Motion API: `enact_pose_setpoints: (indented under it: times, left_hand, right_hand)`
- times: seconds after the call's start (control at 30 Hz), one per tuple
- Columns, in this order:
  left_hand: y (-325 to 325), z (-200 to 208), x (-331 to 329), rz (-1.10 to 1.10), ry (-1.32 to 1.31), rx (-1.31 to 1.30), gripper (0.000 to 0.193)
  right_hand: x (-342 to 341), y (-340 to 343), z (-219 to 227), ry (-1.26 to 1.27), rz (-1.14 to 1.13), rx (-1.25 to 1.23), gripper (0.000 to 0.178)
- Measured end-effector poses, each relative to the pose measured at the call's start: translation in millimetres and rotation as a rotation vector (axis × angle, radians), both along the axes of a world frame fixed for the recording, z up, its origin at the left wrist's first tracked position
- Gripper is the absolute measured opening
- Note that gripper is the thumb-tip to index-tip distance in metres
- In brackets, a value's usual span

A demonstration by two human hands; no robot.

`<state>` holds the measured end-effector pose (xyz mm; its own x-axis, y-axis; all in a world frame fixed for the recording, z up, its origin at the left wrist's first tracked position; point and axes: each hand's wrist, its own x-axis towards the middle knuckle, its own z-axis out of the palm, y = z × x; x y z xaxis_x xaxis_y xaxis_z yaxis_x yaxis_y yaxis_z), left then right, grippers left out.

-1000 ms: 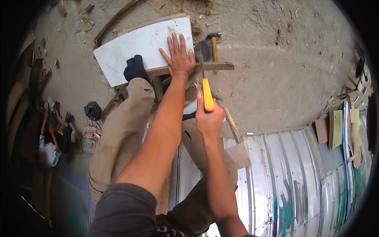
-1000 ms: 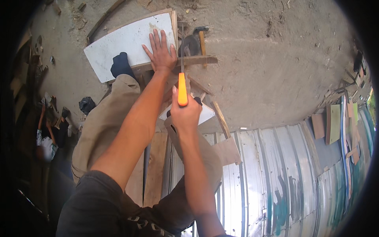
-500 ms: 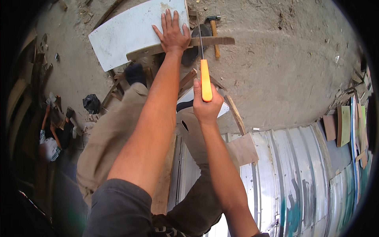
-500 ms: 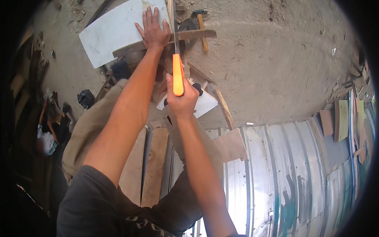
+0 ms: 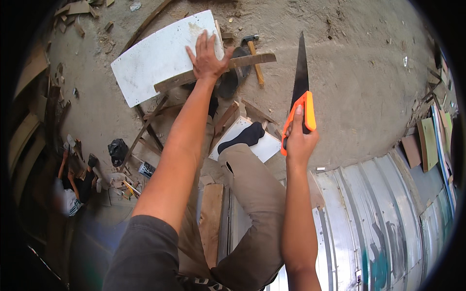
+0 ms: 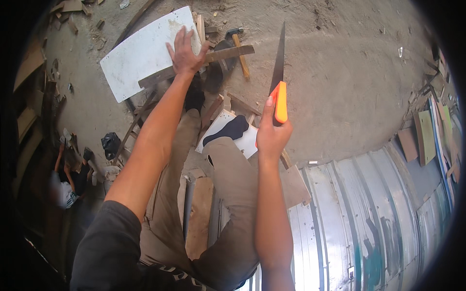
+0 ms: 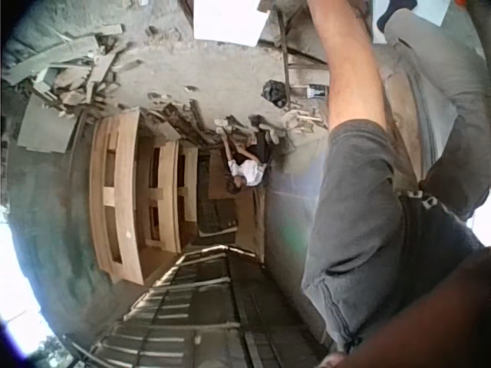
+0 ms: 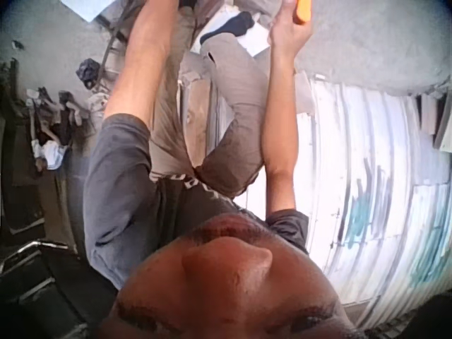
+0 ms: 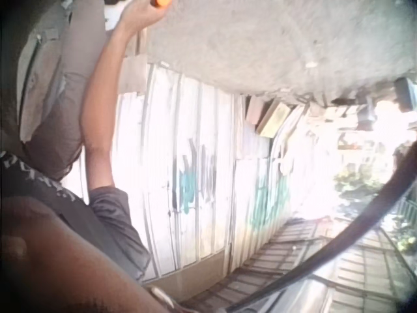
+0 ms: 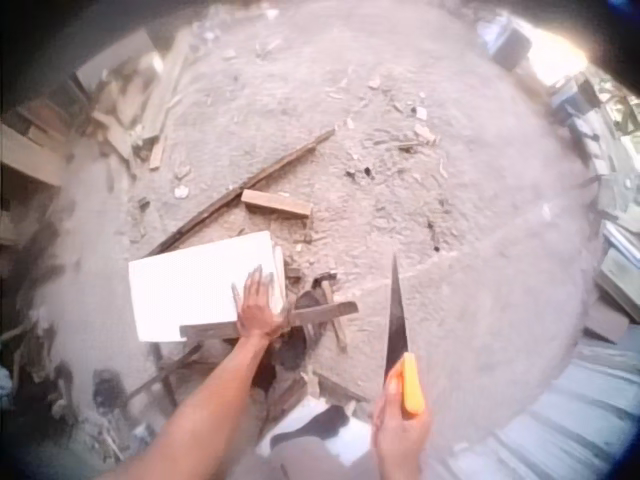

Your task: The person sits on the ground and uses a hand saw to cut a small wooden plank resting on a white board. They then use a hammer to strike the cut piece before resuming sawing.

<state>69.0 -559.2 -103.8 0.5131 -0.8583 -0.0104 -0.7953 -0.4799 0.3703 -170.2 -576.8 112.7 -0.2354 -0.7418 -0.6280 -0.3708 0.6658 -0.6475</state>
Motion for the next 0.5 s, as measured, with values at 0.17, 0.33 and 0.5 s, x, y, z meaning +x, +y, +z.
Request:
enact_pose_setpoints:
  times: [0.17, 0.33, 0.5]
  left_hand:
    - [25, 16, 23, -0.645, 0.129, 0.028, 0.058]
    - [25, 101, 18, -0.69, 0.463, -0.004, 0.049]
    - [9, 271, 17, -0.726, 0.462, 0.207, 0.045]
  right_hand:
    - [-4, 3, 12, -0.015, -0.12, 0.052, 0.035]
    - [13, 25, 60, 0.051, -0.044, -0.149, 0.035]
    - [46, 23, 139, -0.012, -0.064, -0.346, 0.036]
